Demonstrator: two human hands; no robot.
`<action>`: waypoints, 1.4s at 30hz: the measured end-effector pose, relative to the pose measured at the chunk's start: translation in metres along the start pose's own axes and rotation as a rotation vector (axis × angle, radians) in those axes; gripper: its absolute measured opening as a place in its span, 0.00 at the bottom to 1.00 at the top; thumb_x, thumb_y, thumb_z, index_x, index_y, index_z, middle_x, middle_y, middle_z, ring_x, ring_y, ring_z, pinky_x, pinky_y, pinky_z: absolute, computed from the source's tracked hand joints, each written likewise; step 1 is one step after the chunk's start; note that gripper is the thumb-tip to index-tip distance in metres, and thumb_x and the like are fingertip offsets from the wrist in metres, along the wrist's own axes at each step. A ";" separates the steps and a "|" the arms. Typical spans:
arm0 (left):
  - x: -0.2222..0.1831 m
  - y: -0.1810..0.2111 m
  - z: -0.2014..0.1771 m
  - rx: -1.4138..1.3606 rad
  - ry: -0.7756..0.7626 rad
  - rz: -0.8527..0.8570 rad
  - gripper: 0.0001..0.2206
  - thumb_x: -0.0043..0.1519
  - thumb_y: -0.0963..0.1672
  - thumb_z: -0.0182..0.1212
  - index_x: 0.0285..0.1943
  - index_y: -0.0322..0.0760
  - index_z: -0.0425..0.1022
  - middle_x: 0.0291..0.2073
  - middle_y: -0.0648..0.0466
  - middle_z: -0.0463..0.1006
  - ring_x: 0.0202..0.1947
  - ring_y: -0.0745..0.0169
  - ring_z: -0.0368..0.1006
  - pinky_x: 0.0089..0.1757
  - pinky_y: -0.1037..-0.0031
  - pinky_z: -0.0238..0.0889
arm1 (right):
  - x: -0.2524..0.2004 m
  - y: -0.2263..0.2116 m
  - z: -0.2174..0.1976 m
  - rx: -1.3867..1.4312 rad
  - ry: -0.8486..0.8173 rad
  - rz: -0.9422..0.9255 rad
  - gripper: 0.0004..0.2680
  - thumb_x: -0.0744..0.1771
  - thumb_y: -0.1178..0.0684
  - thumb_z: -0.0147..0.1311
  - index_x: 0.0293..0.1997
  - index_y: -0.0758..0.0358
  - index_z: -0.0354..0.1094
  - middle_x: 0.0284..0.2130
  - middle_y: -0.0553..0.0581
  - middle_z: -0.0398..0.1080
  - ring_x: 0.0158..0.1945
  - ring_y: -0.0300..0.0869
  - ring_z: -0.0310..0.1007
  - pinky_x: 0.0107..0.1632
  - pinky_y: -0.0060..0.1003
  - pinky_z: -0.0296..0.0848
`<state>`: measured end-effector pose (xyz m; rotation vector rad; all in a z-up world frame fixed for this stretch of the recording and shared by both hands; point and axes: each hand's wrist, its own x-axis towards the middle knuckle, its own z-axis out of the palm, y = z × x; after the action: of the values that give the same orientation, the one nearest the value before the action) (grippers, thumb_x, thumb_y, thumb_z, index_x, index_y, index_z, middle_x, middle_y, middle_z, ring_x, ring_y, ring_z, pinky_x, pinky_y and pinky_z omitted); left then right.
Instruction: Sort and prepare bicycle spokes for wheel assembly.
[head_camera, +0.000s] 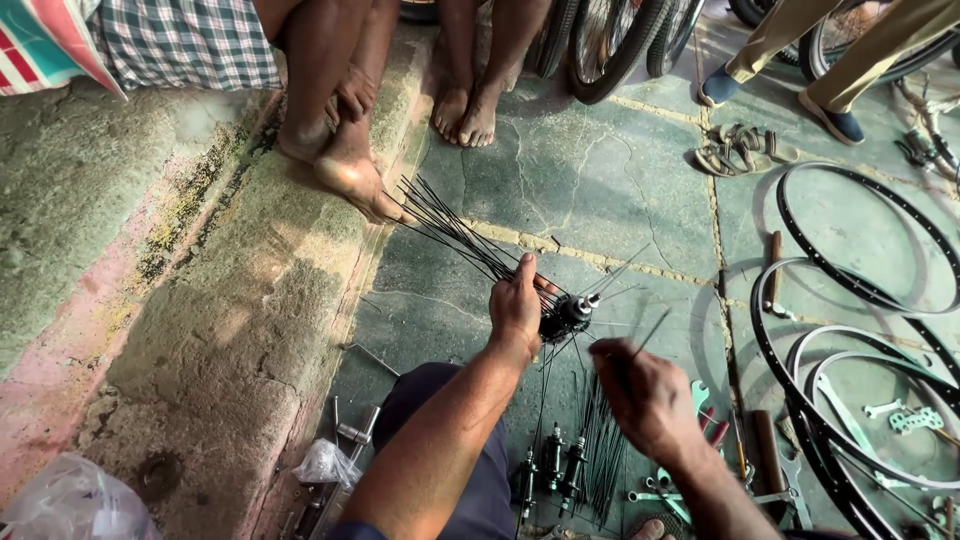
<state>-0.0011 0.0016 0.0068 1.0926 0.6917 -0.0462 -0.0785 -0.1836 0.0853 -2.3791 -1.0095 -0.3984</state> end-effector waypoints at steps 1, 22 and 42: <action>0.004 -0.004 0.000 -0.044 -0.006 0.023 0.26 0.67 0.58 0.51 0.25 0.37 0.72 0.25 0.53 0.79 0.27 0.68 0.66 0.35 0.72 0.61 | -0.006 0.006 0.001 0.019 -0.050 0.142 0.06 0.72 0.49 0.51 0.51 0.53 0.73 0.29 0.54 0.78 0.24 0.39 0.75 0.26 0.34 0.74; -0.031 0.109 0.042 0.368 -0.812 0.749 0.23 0.74 0.53 0.54 0.28 0.38 0.69 0.24 0.61 0.68 0.29 0.71 0.63 0.37 0.76 0.58 | -0.081 0.052 -0.104 0.248 0.360 0.879 0.11 0.72 0.48 0.51 0.54 0.62 0.75 0.30 0.55 0.78 0.28 0.44 0.77 0.31 0.37 0.72; 0.153 0.078 -0.012 0.917 -0.202 0.664 0.15 0.67 0.51 0.59 0.41 0.37 0.82 0.37 0.49 0.85 0.39 0.58 0.79 0.42 0.68 0.69 | -0.112 0.066 -0.098 0.081 0.049 0.927 0.13 0.70 0.45 0.51 0.54 0.58 0.75 0.32 0.55 0.81 0.33 0.41 0.82 0.39 0.38 0.77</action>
<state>0.1425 0.0942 -0.0161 2.1220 0.0611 0.1071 -0.1127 -0.3424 0.0919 -2.4387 0.1563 -0.0554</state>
